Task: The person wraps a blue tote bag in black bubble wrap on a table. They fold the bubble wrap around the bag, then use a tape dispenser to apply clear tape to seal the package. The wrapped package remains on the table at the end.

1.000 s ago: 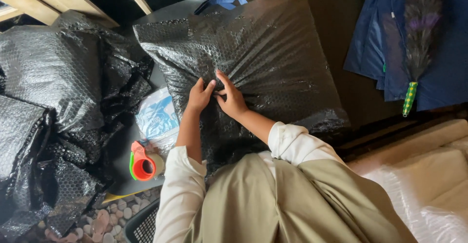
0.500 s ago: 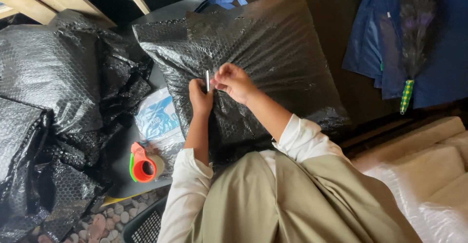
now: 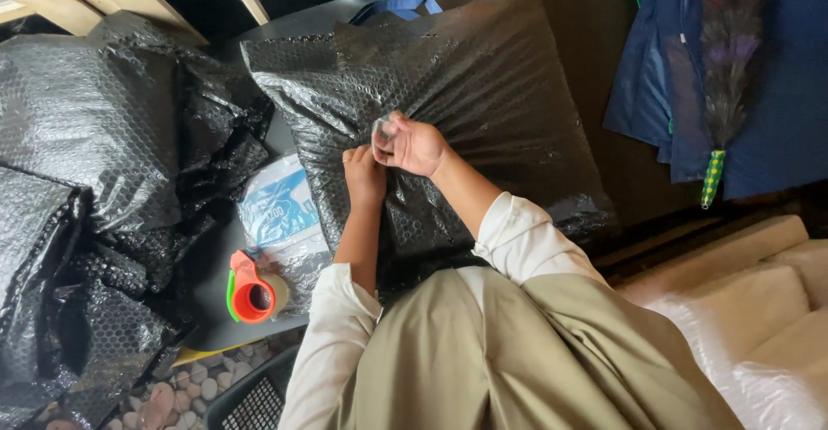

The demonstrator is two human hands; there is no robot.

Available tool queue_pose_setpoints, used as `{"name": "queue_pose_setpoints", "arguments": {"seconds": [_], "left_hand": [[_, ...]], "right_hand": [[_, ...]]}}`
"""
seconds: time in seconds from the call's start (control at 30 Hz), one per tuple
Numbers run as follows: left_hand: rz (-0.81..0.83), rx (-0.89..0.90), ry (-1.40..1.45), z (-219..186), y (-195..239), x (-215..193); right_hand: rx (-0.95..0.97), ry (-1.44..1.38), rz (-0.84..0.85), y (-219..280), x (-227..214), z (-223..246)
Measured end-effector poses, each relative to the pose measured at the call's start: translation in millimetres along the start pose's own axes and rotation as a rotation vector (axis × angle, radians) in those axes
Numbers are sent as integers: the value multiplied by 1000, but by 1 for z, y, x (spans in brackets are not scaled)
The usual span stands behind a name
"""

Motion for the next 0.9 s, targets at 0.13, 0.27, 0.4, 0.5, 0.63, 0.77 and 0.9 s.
{"name": "queue_pose_setpoints", "arguments": {"seconds": [0.13,0.27,0.4,0.5,0.63,0.77,0.9], "left_hand": [[34,-142,-10,-8,-8,-11],[212,-266,26,-7,-14,-11],[471,-318,121,11,-11,12],[603,-596,376,47,11,27],[676,-852,605,-1,-16,-23],[633,-888,660,-11,-21,-31],[612,-868,687,-20,-23,-32]], "right_hand": [[-36,-132,59,2,-40,1],[-36,-134,40,3,-62,-4],[-26,-117,45,1,-69,-4],[-43,-108,47,2,-66,-7],[-40,-59,28,5,-65,-9],[-34,-21,11,3,-70,-8],[-31,22,-3,4,-65,-10]]}}
Point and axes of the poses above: each hand's wrist, its own y-axis away from the middle knuckle, its own x-axis out of the palm, z = x × y, the point moved 7 cm from there along -y, towards the middle knuckle, and after that the axes turned 8 degrees about z, right-handed, at the moved point
